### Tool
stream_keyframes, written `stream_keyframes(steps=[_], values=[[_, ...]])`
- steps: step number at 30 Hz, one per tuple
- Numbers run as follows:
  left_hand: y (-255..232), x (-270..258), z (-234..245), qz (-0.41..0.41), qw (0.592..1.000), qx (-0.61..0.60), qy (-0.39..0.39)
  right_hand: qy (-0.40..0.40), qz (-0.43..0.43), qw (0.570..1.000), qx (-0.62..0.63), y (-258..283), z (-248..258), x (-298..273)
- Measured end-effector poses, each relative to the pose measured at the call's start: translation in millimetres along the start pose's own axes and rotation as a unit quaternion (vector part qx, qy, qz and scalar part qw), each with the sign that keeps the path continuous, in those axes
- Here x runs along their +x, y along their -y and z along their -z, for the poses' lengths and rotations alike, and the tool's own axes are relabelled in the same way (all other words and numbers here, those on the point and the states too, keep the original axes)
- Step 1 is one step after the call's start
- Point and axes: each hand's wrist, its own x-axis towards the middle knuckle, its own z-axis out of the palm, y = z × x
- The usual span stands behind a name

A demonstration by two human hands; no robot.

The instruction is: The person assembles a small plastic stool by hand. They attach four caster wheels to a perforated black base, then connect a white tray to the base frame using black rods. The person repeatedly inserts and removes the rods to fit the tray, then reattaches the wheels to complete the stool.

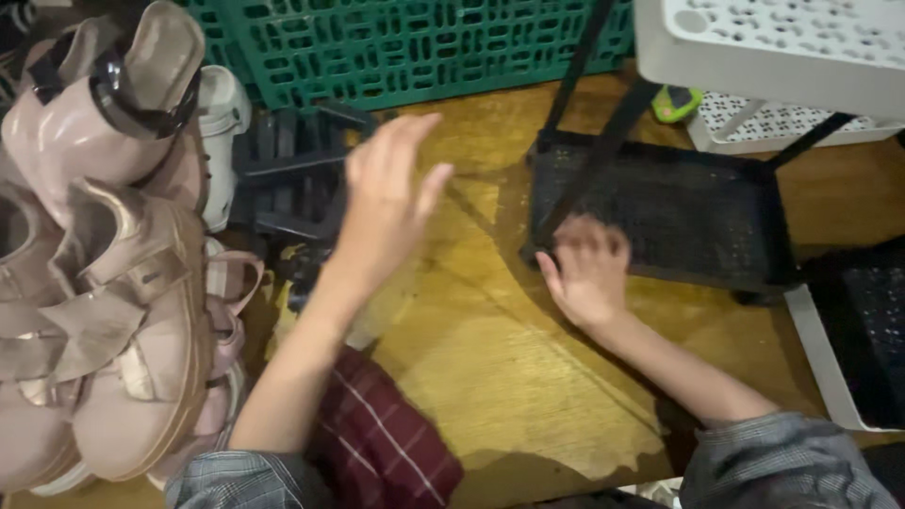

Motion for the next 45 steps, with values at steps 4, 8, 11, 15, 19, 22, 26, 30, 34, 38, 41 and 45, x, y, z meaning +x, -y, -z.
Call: stream_keyframes(steps=[4, 8, 11, 15, 19, 22, 26, 30, 34, 38, 41, 45], values=[[-70, 32, -4, -0.116, 0.983, -0.116, -0.082, 0.044, 0.051, 0.995, 0.075, 21, -10, 9], [-100, 65, 7, -0.132, 0.972, -0.112, -0.157, 0.018, 0.093, 0.98, 0.176, 63, -6, 9], [-93, 56, 37, -0.108, 0.975, -0.114, -0.16, -0.001, 0.127, 0.974, 0.19, 80, -14, 20], [-88, 29, 51, -0.15, 0.965, -0.067, -0.204, 0.016, 0.201, 0.96, 0.193, 79, -43, 51], [-101, 11, 42, -0.209, 0.942, 0.019, -0.262, -0.063, 0.287, 0.933, 0.208, 86, -57, 61], [-104, -6, 49, -0.238, 0.938, 0.049, -0.249, -0.295, 0.422, 0.835, 0.194, 78, -31, 38], [-92, -27, 46, -0.254, 0.94, -0.012, -0.228, -0.435, 0.473, 0.757, 0.114, 29, 35, -6], [-73, -59, 25, -0.282, 0.926, 0.009, -0.251, -0.333, 0.3, 0.894, -0.009, -16, 90, -42], [-45, -103, 3, -0.328, 0.917, 0.08, -0.211, -0.262, 0.295, 0.918, -0.041, -20, 71, -57], [-18, -141, -11, -0.391, 0.861, 0.283, -0.162, -0.274, 0.311, 0.901, 0.129, -15, 48, -75], [0, -159, -14, -0.38, 0.866, 0.324, -0.022, -0.231, 0.27, 0.923, 0.15, 0, 41, -87], [11, -157, -28, -0.351, 0.912, 0.209, -0.032, -0.075, 0.223, 0.963, 0.129, 20, 45, -79]])
